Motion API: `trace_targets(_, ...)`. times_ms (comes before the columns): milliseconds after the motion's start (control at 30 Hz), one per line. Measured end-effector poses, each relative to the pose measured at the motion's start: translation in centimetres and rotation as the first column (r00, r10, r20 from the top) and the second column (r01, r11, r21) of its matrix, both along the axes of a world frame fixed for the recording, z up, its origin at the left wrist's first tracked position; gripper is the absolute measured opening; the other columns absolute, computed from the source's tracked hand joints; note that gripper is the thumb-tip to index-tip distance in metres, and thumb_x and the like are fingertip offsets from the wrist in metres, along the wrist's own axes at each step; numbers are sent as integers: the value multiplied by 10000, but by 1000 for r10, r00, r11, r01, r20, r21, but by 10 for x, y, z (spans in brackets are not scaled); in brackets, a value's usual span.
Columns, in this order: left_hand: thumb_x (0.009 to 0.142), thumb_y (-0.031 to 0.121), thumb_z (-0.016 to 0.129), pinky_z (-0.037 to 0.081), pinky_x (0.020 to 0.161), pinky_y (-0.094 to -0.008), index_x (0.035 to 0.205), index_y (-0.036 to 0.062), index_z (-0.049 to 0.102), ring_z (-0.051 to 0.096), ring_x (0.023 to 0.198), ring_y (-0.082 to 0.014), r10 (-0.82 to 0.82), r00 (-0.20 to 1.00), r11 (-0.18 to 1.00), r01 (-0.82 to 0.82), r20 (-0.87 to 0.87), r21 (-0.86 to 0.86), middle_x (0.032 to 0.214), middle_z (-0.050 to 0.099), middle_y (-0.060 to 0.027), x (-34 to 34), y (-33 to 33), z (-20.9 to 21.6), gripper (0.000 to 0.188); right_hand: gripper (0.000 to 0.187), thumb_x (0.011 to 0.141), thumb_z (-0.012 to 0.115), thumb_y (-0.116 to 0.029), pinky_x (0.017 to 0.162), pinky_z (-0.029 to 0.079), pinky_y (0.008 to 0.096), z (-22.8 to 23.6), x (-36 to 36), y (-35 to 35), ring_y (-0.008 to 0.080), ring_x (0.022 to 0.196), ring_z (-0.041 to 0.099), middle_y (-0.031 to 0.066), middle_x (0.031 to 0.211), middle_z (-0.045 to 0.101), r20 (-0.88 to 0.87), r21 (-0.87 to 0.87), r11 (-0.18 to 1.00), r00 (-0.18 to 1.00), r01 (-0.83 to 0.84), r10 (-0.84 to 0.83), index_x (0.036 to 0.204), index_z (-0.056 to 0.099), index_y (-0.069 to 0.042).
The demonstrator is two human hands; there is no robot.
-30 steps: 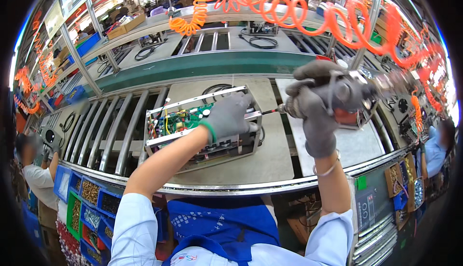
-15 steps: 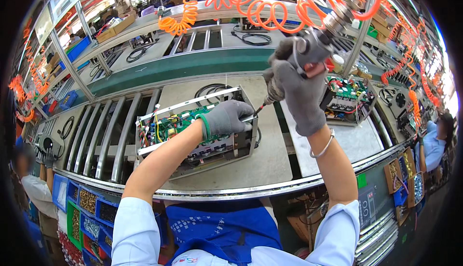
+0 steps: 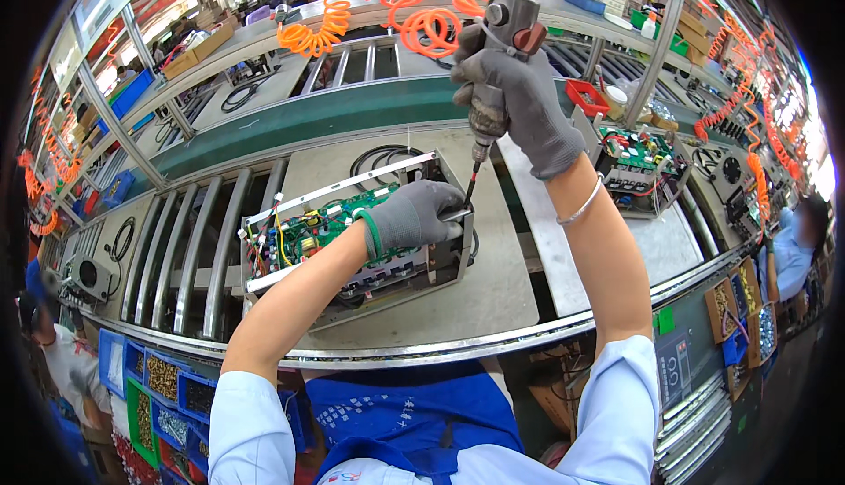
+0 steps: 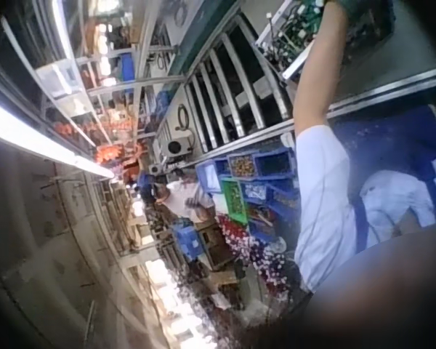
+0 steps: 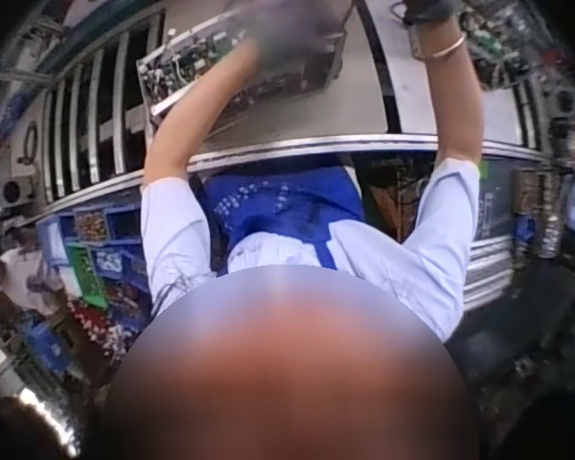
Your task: Assembling components and wiring an electronic inverter assembly on a factory conveyor line.
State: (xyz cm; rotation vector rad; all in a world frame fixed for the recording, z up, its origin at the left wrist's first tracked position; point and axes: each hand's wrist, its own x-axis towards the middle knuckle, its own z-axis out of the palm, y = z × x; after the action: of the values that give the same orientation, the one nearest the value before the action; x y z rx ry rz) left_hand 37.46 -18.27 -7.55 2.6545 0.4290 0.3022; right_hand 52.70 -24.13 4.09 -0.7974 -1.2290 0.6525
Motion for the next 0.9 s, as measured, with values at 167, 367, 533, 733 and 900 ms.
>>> trace_targets(167, 695, 232, 622, 488, 727, -398, 846, -13, 617, 609, 825, -347, -4, 1000, 1000, 5, -6, 12, 844, 622, -184, -1, 2, 0, 288, 292, 730, 607, -122, 585, 537, 312, -5, 9, 8, 173, 613, 601, 85, 735, 580, -76, -91, 986, 986, 142, -149, 983, 543, 9)
trace_targets(367, 701, 259, 649, 490, 738, -389, 867, -9, 627, 618, 830, -332, 15, 999, 1000, -15, -39, 9, 865, 634, -177, -2, -1, 4, 316, 226, 744, 600, -78, 563, 532, 283, -1, -9, 1, 157, 590, 600, 83, 725, 586, -5, -37, 987, 987, 159, -159, 945, 559, 16)
trace_targets(533, 671, 273, 643, 499, 732, -375, 856, 50, 656, 632, 811, -309, 57, 998, 996, -59, -36, -62, 813, 648, -151, -2, -4, 7, 290, 232, 727, 593, -102, 586, 516, 286, 2, -27, -5, 136, 609, 571, 72, 726, 562, 119, -79, 984, 981, 162, -152, 925, 550, 11)
trace_targets(733, 659, 382, 692, 501, 743, -356, 882, 65, 673, 643, 820, -267, 174, 982, 984, -170, 80, -49, 853, 659, -116, -3, -14, 16, 389, 219, 732, 624, -59, 541, 529, 277, -2, -20, -2, 133, 584, 592, 72, 724, 590, 77, -39, 995, 993, 93, -90, 926, 560, 21)
trace_targets(900, 758, 271, 657, 477, 663, -304, 964, 43, 642, 569, 655, -197, 446, 624, 895, -308, 642, -323, 738, 596, -83, -31, -60, 6, 308, 225, 768, 613, -121, 562, 506, 276, 8, -20, -6, 130, 641, 588, 51, 765, 593, 52, -120, 989, 995, 86, -80, 954, 570, -1)
